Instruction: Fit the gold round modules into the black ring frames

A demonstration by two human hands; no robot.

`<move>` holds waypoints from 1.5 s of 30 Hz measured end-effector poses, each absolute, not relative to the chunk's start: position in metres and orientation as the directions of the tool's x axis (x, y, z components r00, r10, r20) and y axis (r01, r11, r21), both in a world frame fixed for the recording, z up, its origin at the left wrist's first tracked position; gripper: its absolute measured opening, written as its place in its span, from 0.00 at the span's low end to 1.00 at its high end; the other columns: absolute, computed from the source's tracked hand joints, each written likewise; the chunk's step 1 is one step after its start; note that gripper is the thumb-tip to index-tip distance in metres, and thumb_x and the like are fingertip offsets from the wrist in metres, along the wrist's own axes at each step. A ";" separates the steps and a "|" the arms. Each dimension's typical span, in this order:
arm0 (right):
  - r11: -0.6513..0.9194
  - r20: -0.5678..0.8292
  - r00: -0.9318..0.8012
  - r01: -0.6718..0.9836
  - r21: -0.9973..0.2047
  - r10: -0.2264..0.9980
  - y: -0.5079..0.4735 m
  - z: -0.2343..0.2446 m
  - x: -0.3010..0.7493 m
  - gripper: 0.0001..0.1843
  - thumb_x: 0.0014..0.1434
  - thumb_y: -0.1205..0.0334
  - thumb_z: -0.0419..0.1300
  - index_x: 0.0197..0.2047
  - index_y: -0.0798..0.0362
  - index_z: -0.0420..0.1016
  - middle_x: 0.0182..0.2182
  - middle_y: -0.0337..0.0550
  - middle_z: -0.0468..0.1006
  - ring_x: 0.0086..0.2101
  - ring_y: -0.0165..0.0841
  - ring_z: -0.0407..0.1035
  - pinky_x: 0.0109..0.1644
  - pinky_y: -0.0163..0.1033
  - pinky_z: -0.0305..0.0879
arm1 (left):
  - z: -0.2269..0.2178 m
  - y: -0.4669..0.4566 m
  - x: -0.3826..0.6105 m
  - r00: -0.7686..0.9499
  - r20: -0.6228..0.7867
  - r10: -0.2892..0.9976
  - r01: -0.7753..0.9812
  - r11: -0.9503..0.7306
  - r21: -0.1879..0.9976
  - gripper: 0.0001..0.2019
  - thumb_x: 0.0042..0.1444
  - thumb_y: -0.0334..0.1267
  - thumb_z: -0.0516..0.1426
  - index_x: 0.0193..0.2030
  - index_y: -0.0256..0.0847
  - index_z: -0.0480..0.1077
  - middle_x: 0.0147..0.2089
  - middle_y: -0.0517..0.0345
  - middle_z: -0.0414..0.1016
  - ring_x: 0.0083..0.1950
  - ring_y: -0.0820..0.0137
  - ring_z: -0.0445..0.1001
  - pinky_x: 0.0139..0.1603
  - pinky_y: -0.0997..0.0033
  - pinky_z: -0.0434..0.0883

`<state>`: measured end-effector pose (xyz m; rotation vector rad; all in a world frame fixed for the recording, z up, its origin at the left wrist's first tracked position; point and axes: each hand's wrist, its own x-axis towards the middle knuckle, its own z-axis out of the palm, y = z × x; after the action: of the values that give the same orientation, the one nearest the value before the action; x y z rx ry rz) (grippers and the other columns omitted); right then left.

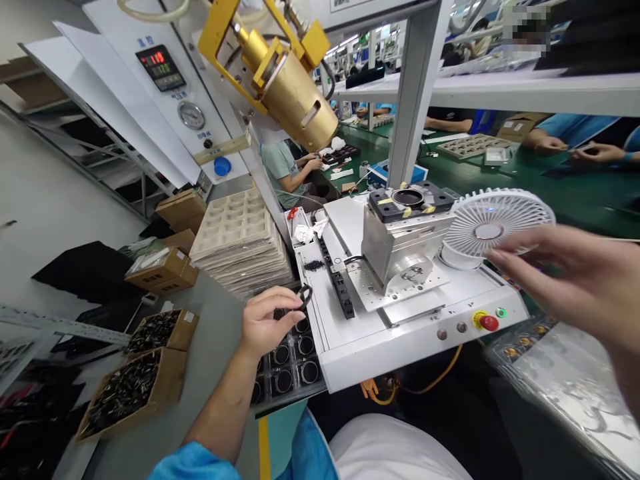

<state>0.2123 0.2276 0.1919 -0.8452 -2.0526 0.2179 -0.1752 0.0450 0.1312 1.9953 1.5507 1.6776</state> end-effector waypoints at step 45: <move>0.082 -0.158 -0.270 0.701 -0.708 0.950 0.185 0.000 0.281 0.48 0.57 0.45 0.54 0.76 0.56 0.51 0.40 0.46 0.81 0.30 0.41 0.75 0.40 0.48 0.71 | 0.159 0.115 -0.059 0.322 0.783 0.533 0.589 -0.760 0.275 0.27 0.60 0.55 0.65 0.62 0.46 0.73 0.62 0.45 0.79 0.67 0.52 0.74 0.67 0.42 0.72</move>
<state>0.2807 0.1851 0.0000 -1.6370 -2.0228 1.0022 -0.0589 0.1153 0.1590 2.6018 1.1050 1.5023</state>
